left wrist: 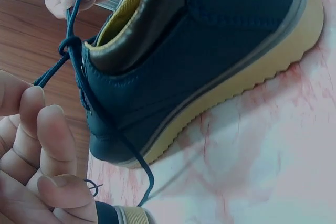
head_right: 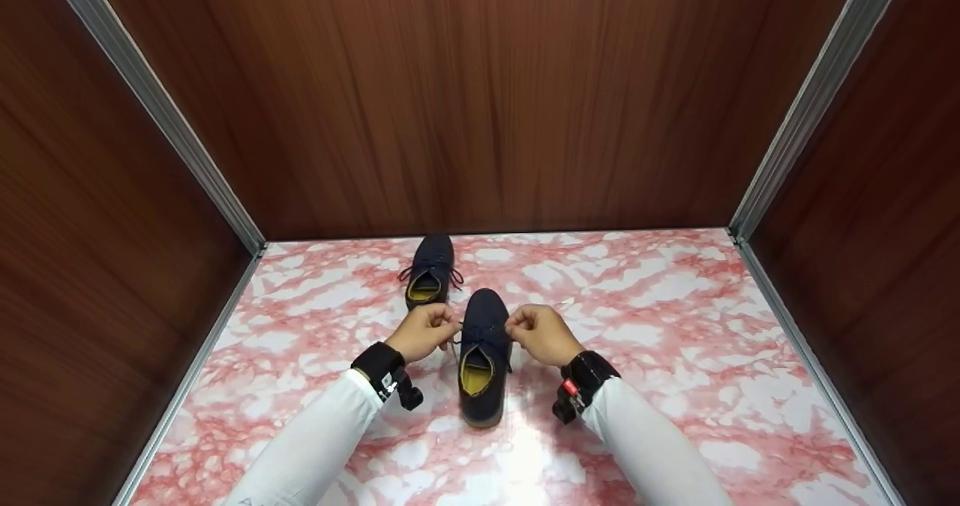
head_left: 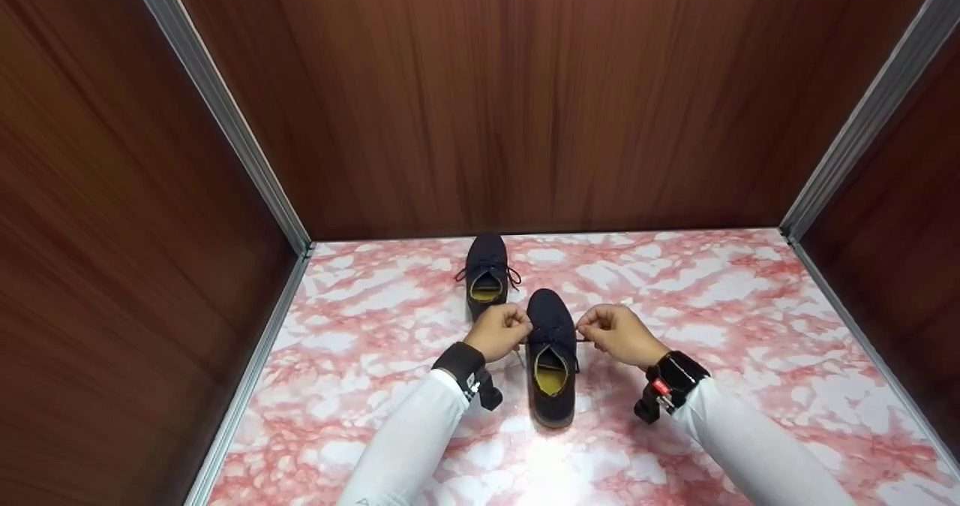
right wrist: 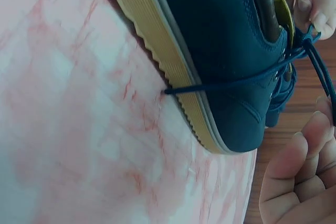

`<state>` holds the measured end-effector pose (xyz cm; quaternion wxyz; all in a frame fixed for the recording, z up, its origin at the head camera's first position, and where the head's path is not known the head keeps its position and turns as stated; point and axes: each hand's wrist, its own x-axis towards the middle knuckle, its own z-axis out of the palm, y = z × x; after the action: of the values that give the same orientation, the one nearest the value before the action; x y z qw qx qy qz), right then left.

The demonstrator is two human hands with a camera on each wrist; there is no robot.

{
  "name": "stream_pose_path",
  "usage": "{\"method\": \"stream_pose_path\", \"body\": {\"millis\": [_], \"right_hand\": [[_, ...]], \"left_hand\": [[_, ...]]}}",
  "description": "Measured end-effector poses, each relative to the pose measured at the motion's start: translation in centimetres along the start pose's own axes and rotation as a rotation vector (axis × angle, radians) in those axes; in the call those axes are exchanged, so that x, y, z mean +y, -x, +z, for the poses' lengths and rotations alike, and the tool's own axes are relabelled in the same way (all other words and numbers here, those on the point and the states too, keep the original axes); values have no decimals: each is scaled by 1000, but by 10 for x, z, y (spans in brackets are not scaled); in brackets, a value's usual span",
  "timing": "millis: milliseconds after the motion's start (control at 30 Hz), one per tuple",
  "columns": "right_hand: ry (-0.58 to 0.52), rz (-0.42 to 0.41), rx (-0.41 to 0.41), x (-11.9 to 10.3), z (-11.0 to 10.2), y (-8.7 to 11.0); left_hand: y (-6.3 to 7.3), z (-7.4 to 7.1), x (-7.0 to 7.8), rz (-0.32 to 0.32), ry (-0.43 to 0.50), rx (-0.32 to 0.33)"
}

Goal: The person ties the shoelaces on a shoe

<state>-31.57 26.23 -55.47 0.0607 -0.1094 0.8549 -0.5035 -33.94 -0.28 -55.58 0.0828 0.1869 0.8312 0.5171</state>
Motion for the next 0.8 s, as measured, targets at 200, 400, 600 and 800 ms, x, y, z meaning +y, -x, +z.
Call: {"method": "stream_pose_path", "body": {"millis": [200,400,600,800], "right_hand": [[23,-16,4,3,-3,-1],[-24,-64,-69,3,-1,-1],[-33,-118,-130,2,-3,0],[33,-184,-131,3,-5,2]], "left_hand": [[2,-5,-7,10,-40,11],[1,2,-9,-20,-89,58],[-6,7,-2,-30,-100,15],[-12,6,9,16,-252,-28]]}}
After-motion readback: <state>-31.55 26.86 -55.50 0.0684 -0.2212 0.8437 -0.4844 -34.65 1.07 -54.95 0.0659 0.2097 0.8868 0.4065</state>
